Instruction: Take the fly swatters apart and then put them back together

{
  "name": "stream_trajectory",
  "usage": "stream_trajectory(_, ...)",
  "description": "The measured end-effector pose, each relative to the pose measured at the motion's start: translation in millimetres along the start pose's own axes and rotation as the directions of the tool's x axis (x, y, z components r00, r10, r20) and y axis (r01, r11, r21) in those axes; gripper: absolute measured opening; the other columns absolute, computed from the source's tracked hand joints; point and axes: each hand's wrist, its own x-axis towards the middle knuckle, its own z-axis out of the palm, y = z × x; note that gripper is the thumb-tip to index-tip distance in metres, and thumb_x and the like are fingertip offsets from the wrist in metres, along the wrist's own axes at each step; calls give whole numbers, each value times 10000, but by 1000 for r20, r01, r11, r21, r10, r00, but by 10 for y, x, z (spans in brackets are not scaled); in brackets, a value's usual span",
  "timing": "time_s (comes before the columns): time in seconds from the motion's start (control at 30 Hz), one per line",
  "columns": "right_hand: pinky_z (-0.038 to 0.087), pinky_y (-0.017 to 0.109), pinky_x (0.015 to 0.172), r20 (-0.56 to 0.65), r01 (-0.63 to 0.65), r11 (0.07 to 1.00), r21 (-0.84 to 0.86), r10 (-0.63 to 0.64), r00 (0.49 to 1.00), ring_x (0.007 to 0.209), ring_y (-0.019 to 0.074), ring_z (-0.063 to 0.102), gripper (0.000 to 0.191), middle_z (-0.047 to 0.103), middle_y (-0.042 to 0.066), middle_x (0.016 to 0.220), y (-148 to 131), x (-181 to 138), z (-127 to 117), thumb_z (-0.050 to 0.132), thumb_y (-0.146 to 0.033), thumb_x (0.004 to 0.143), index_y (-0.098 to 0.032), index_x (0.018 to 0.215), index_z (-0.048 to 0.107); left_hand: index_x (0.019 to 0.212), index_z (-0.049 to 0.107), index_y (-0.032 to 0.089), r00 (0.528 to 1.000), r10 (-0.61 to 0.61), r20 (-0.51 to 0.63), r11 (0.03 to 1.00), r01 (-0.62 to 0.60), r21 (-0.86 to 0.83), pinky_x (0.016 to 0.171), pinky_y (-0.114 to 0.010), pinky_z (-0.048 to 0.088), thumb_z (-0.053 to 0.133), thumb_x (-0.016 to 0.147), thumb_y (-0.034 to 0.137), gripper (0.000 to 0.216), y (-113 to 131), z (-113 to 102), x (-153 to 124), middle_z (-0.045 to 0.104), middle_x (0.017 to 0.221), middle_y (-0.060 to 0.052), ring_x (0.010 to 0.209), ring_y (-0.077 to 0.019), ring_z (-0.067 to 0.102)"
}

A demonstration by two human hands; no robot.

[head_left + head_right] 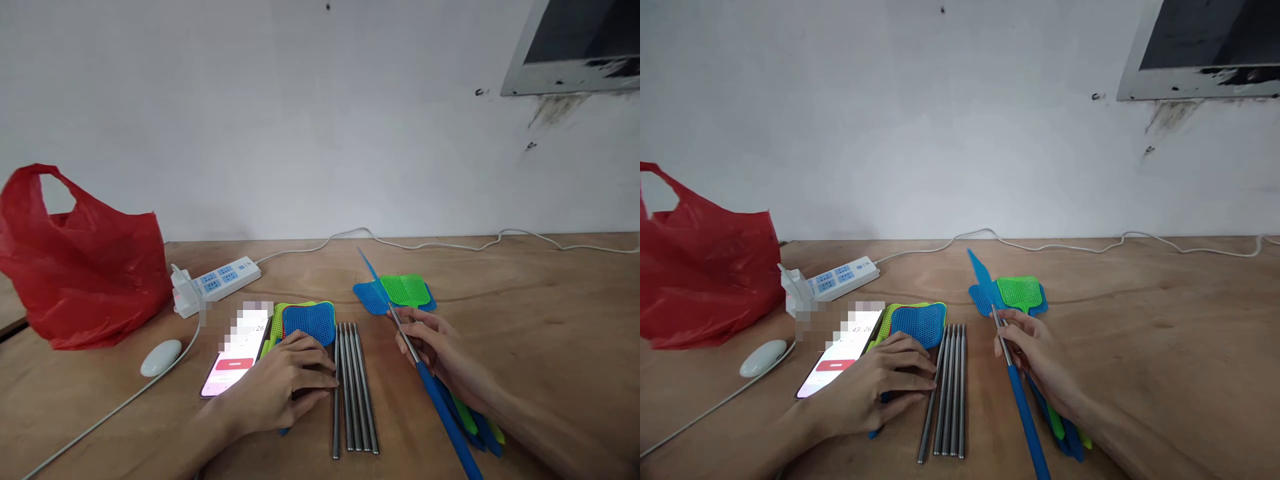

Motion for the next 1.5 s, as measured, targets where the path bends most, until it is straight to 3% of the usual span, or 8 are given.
stream_trajectory(0.27, 225, 176, 359, 34, -28, 999, 30, 27, 999, 401, 66, 331, 382, 614, -32, 571, -25, -14, 32, 709, -526, 781, -187, 942, 635, 1260, 655, 257, 1000, -19, -3, 1000, 19, 6, 994, -415, 424, 615, 969, 196, 300, 10, 56, 7, 731, 1201, -23, 1113, -236, 617)
stream_trajectory(0.43, 271, 157, 376, 90, -53, 988, 143, 41, 995, 440, 40, 342, 310, 656, -6, 732, -5, -12, 8, 717, -477, 814, -176, 880, 686, 1312, 608, 259, 999, -24, -24, 1000, 24, -13, 1018, -404, 417, 601, 969, 192, 349, 12, 37, -4, 706, 1238, -35, 1138, -230, 608)
stream_trajectory(0.73, 406, 164, 457, 60, -59, 951, 304, 43, 997, 548, 69, 498, 246, 735, 39, 831, 26, -23, 7, 800, -379, 782, -190, 937, 767, 953, 690, 199, 978, -137, -156, 991, 136, -16, 718, -339, 418, 470, 1020, 222, 232, 54, 57, 1, 651, 744, -20, 744, -195, 552)
stream_trajectory(0.97, 484, 201, 542, 68, -60, 940, 336, 39, 997, 687, 117, 612, 269, 769, 79, 997, 8, -39, 48, 848, -416, 726, -197, 856, 762, 855, 672, 194, 974, -167, -154, 986, 161, -52, 683, -325, 403, 448, 1035, 276, 299, 97, 48, 2, 622, 697, -14, 701, -182, 528)
stream_trajectory(1.07, 514, 209, 600, 82, -40, 939, 341, 13, 997, 698, 105, 616, 228, 756, 54, 1037, 39, -36, 50, 833, -391, 756, -211, 870, 752, 861, 682, 200, 975, -189, -118, 976, 174, -128, 734, -340, 426, 383, 1063, 349, 391, 136, 39, -3, 664, 740, -26, 734, -190, 551)
stream_trajectory(1.2, 507, 167, 562, 72, -52, 920, 388, 26, 997, 654, 79, 603, 251, 739, 13, 905, 54, -49, 55, 885, -364, 699, -211, 799, 713, 955, 700, 221, 972, -232, -31, 948, 219, -230, 901, -383, 428, 355, 1066, 410, 409, 196, 51, -16, 704, 825, -18, 793, -194, 609)
stream_trajectory(1.37, 471, 129, 483, 57, -133, 870, 475, 120, 991, 576, 58, 582, 358, 715, -19, 782, 11, -80, 94, 961, -322, 575, -203, 729, 660, 1008, 682, 249, 959, -281, -21, 934, 268, -235, 1075, -455, 332, 558, 987, 430, 220, 240, 91, -23, 709, 834, 7, 852, -202, 658)
stream_trajectory(1.5, 488, 134, 523, 89, -123, 865, 487, 91, 992, 580, 55, 605, 315, 737, -5, 807, 57, -86, 126, 939, -341, 627, -201, 772, 697, 914, 660, 237, 957, -291, -6, 938, 284, -199, 1060, -466, 350, 681, 904, 417, 182, 278, 102, -9, 683, 783, 27, 805, -193, 652)
